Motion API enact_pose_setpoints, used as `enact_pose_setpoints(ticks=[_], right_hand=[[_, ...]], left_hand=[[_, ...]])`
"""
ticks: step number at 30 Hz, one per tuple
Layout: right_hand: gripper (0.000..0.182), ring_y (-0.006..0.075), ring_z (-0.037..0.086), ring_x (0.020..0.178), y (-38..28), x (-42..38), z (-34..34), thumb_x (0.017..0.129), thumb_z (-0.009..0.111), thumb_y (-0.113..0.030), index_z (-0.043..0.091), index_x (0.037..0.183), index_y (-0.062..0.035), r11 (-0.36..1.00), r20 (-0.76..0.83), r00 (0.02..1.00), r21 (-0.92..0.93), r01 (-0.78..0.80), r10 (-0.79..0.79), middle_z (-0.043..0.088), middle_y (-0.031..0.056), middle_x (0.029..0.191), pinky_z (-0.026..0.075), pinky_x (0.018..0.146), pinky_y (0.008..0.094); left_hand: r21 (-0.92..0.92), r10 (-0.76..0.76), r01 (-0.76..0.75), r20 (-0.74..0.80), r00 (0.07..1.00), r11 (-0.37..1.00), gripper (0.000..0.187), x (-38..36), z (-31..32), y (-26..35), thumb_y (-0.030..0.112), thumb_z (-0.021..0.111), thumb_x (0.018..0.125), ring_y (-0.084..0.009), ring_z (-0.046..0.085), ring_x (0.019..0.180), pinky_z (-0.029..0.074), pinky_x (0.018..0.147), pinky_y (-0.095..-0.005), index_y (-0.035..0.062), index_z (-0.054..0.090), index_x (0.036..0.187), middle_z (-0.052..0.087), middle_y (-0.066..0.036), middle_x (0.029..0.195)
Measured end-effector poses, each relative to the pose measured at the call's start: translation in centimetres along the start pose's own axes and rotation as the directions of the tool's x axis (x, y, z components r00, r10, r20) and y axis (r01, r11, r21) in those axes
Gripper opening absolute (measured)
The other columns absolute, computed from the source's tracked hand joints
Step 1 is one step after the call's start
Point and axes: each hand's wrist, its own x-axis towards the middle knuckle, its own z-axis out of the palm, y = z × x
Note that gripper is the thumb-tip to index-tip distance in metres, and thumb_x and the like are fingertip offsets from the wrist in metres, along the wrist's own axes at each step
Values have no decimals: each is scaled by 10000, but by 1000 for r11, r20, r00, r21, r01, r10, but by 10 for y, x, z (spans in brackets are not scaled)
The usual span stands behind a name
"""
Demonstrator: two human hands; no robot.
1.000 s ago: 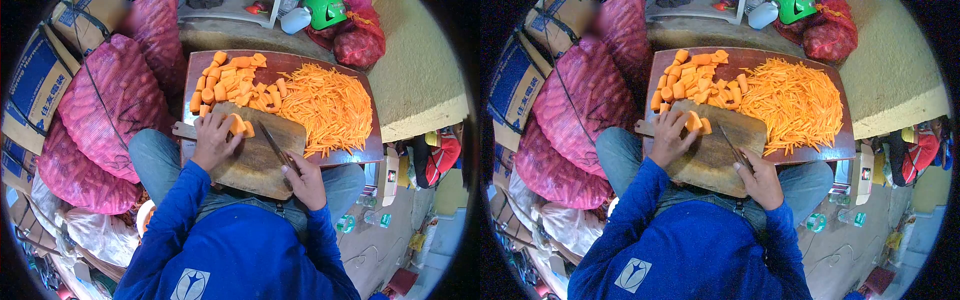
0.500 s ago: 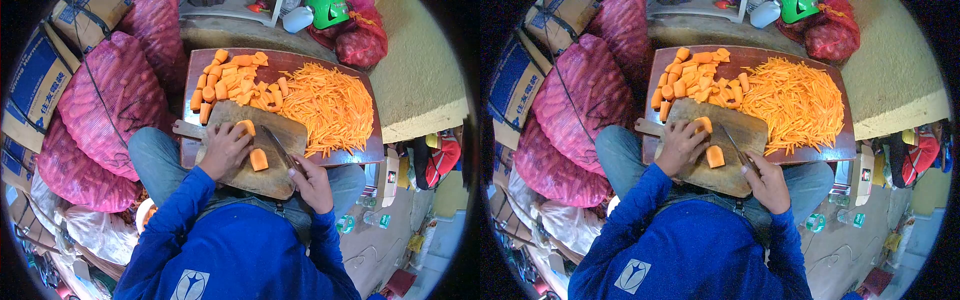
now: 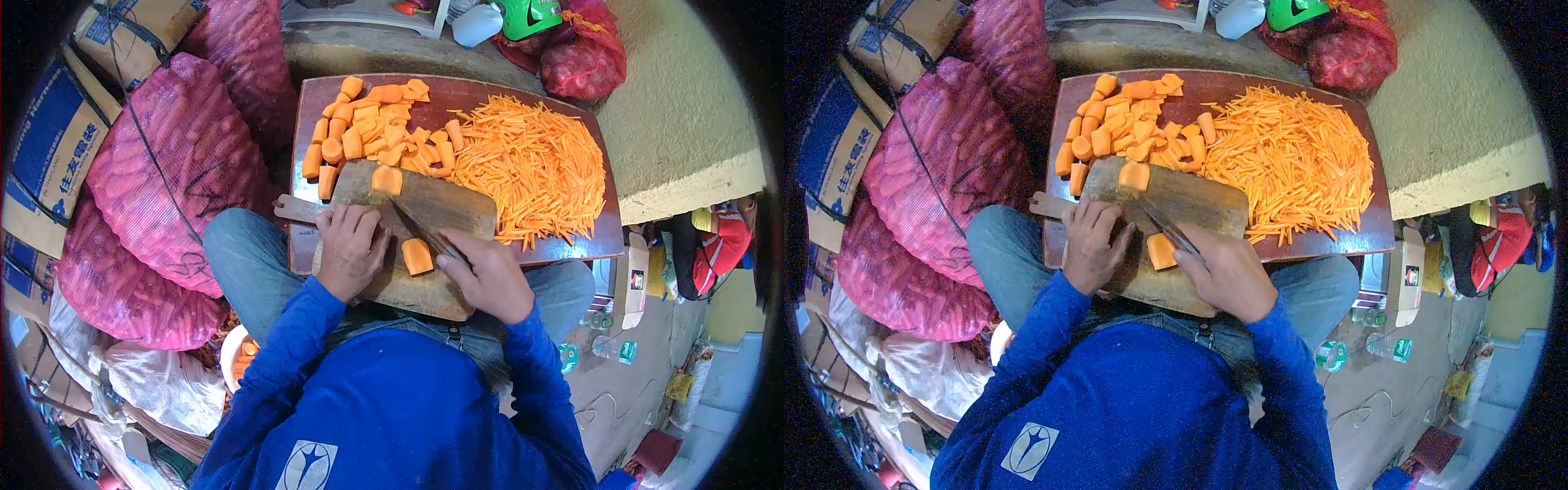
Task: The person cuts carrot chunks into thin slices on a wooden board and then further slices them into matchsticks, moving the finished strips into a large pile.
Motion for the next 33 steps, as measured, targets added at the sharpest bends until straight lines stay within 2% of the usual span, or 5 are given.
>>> enact_pose_setpoints(ticks=[6,14,17,21,33], right_hand=[[390,466,745,979,6,4,3,1003,711,-198,676,1316,32,997,-55,998,80,11,-6,747,298,1072,596,832,482],[416,459,755,1014,3,-53,4,996,711,-138,645,1358,54,953,-82,965,203,-227,248,742,303,1071,590,862,435],[453,485,729,1048,-10,-58,12,1003,688,-132,598,1412,41,924,63,953,232,-304,298,723,311,1101,586,876,459],[470,491,716,1066,-15,-61,26,1027,656,-139,550,1450,34,979,-40,988,140,-145,152,711,308,1179,589,880,515],[511,486,717,998,-41,-72,13,1059,621,-177,440,1507,-11,974,107,968,-55,-221,226,703,288,1205,594,782,551]], left_hand=[[-317,185,-101,248,951,943,466,-1,-17,26,290,879,813,-347,566,1146,401,936,-491,73,699,1184,626,-134,1205],[-181,208,-172,206,956,968,423,0,2,19,296,847,860,-351,572,1146,404,948,-484,55,694,1172,619,-151,1261],[-210,207,-167,182,961,963,402,1,3,22,285,834,873,-349,577,1119,410,938,-484,48,695,1165,619,-143,1233],[-148,257,-229,214,942,962,362,3,4,24,296,799,910,-327,563,1083,409,908,-475,57,704,1164,605,-117,1159],[-98,327,-313,220,919,945,321,7,-2,22,219,673,926,-284,581,1085,421,968,-468,47,720,1193,618,-89,1124]])
